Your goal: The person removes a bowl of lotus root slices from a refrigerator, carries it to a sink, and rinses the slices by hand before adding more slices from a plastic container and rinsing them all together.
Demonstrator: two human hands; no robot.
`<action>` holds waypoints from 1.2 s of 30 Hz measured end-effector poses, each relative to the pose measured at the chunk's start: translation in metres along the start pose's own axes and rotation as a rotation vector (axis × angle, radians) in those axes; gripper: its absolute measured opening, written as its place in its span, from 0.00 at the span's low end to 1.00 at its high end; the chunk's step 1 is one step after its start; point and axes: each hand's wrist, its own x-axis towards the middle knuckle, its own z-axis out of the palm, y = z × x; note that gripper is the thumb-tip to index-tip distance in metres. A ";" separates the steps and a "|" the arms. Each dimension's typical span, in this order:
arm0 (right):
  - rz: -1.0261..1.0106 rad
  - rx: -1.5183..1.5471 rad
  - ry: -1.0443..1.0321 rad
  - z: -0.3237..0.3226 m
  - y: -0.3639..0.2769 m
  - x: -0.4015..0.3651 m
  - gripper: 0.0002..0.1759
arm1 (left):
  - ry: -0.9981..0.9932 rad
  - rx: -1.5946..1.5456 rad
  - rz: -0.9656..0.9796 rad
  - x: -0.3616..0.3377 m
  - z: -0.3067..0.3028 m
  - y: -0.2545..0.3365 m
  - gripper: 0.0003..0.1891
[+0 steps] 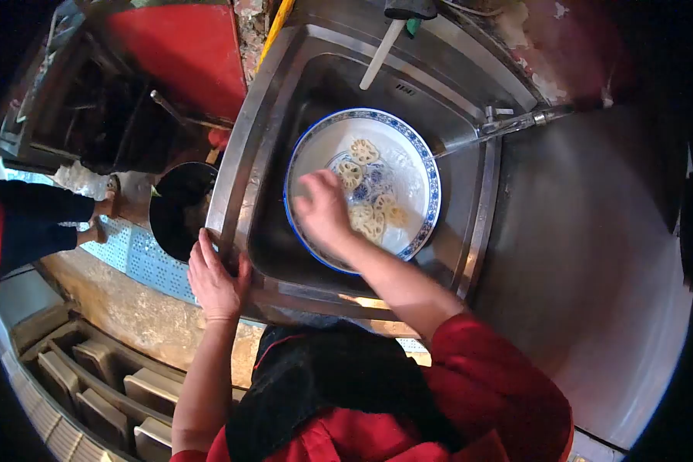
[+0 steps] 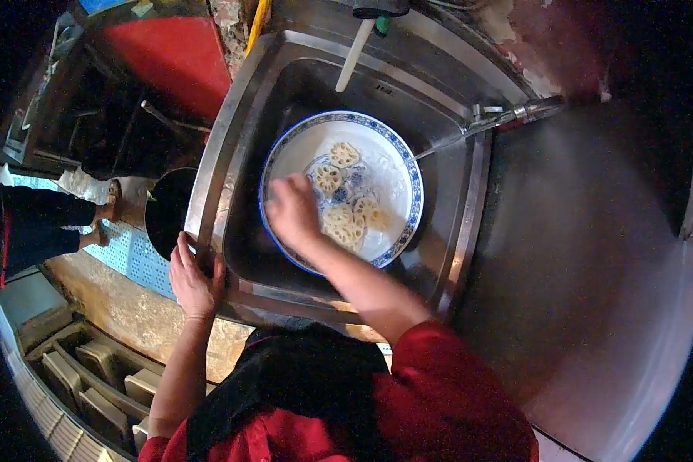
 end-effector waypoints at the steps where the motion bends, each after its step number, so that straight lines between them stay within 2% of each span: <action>1: 0.080 -0.151 -0.030 -0.007 0.030 0.003 0.22 | 0.015 0.003 0.010 0.000 0.000 0.001 0.42; 3: 0.128 -0.425 -0.035 -0.014 0.065 0.009 0.28 | 0.030 0.013 0.018 0.001 0.001 0.002 0.42; 4: 0.132 -0.418 -0.039 -0.018 0.081 0.012 0.28 | 0.030 0.015 0.021 0.000 0.002 0.001 0.42; 6: 0.094 -0.426 -0.290 -0.027 0.104 0.018 0.29 | 0.025 0.024 0.026 0.000 0.002 0.001 0.42; 7: 0.099 -0.422 -0.296 -0.031 0.111 0.019 0.29 | 0.032 0.026 0.030 0.000 0.002 0.001 0.41; 9: 0.197 -0.093 -0.273 -0.041 0.121 0.023 0.31 | 0.037 0.027 0.033 -0.001 0.002 0.002 0.41; 11: 0.127 -0.178 -0.254 -0.047 0.135 0.022 0.28 | 0.040 0.023 0.025 0.000 0.003 0.002 0.41; 13: 0.306 0.234 -0.135 -0.048 0.155 0.020 0.25 | 0.019 0.029 0.000 0.001 0.001 0.004 0.41; 15: 0.377 0.206 -0.108 -0.068 0.143 0.022 0.23 | -0.006 0.036 -0.027 0.001 0.000 0.004 0.41; 17: 0.693 0.643 -0.016 -0.076 0.146 0.021 0.21 | 0.012 0.029 -0.013 0.001 0.001 0.003 0.41; 18: 0.794 0.669 -0.013 -0.083 0.144 0.021 0.18 | 0.013 0.026 -0.013 0.001 0.000 0.004 0.41; 19: 0.793 0.667 -0.013 -0.087 0.144 0.019 0.18 | 0.012 0.029 -0.010 0.002 0.000 0.004 0.41; 21: 0.829 0.886 -0.027 -0.094 0.145 0.015 0.14 | 0.008 0.031 -0.009 0.001 0.001 0.003 0.41; 25: 0.832 0.956 -0.010 -0.100 0.145 0.012 0.14 | 0.019 0.007 0.014 0.002 0.001 0.002 0.42; 30: 0.738 1.149 -0.090 -0.113 0.124 0.016 0.15 | 0.011 0.015 0.005 0.002 -0.002 0.002 0.42; 33: 0.646 1.211 -0.179 -0.114 0.095 0.022 0.14 | 0.003 0.025 -0.008 0.002 -0.002 0.002 0.41; 36: 0.594 1.074 -0.150 -0.103 0.076 0.027 0.13 | 0.012 0.014 -0.008 0.002 -0.001 0.002 0.41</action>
